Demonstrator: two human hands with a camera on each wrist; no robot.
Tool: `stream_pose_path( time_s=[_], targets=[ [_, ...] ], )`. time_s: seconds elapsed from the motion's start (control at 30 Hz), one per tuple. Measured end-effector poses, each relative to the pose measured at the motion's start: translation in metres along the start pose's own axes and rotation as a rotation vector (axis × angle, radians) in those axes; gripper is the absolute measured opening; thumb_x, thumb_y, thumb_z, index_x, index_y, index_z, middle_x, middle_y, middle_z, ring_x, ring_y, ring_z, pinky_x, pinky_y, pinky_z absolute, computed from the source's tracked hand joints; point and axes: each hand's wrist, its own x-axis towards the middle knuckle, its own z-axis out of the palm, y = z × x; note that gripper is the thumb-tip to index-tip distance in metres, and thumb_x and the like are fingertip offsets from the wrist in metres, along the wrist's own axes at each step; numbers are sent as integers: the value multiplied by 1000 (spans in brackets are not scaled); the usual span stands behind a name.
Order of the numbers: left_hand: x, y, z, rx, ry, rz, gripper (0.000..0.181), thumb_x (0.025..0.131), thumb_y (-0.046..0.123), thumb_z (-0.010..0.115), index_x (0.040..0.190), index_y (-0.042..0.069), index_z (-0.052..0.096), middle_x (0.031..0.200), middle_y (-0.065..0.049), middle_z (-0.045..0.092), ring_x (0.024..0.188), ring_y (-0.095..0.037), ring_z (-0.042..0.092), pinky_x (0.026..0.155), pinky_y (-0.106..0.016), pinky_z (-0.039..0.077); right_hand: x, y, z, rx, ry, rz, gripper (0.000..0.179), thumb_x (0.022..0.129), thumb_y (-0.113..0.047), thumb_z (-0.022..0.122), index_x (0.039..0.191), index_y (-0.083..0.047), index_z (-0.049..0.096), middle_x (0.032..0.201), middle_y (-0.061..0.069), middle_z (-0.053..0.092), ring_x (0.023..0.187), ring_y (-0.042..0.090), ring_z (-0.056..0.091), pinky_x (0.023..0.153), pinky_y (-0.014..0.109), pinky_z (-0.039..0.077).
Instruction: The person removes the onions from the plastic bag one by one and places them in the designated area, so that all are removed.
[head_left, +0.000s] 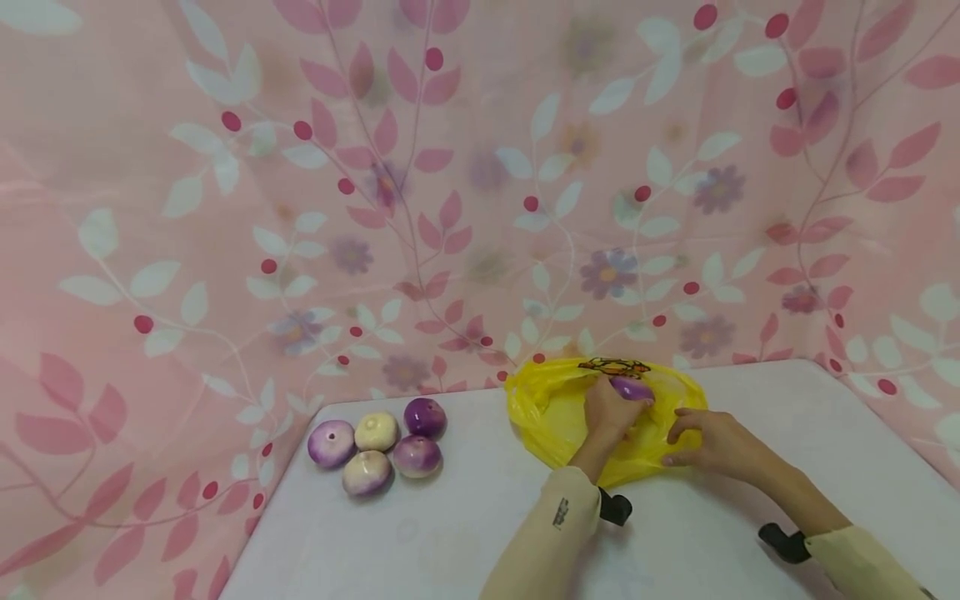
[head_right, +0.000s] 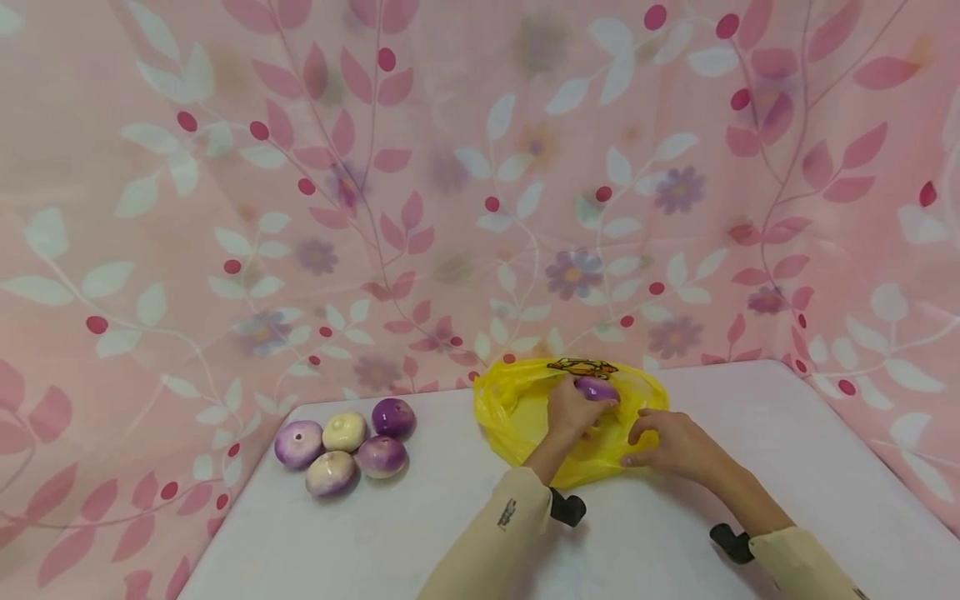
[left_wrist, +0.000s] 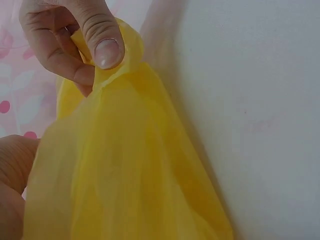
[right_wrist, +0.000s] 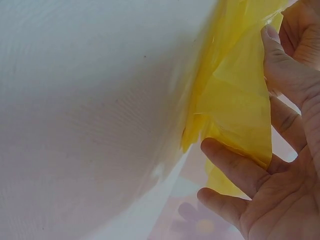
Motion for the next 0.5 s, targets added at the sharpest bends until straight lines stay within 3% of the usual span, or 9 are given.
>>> stream_pose_path(
  time_s=[0.27, 0.5],
  targets=[
    [-3, 6, -14, 15, -13, 23, 63, 67, 31, 92, 117, 9, 61, 102, -6, 63, 88, -23, 63, 38, -25, 48, 1, -1, 2, 2, -5, 3, 28, 74, -46, 83, 83, -22, 71, 120, 26, 64, 119, 50, 53, 96, 70, 38],
    [-4, 10, -31, 10, -56, 18, 66, 68, 33, 92, 121, 9, 62, 101, -7, 63, 69, -19, 63, 35, -29, 48, -1, 0, 0, -20, 3, 5, 30, 74, -47, 83, 84, -21, 72, 120, 27, 64, 119, 50, 53, 95, 70, 38]
  ],
)
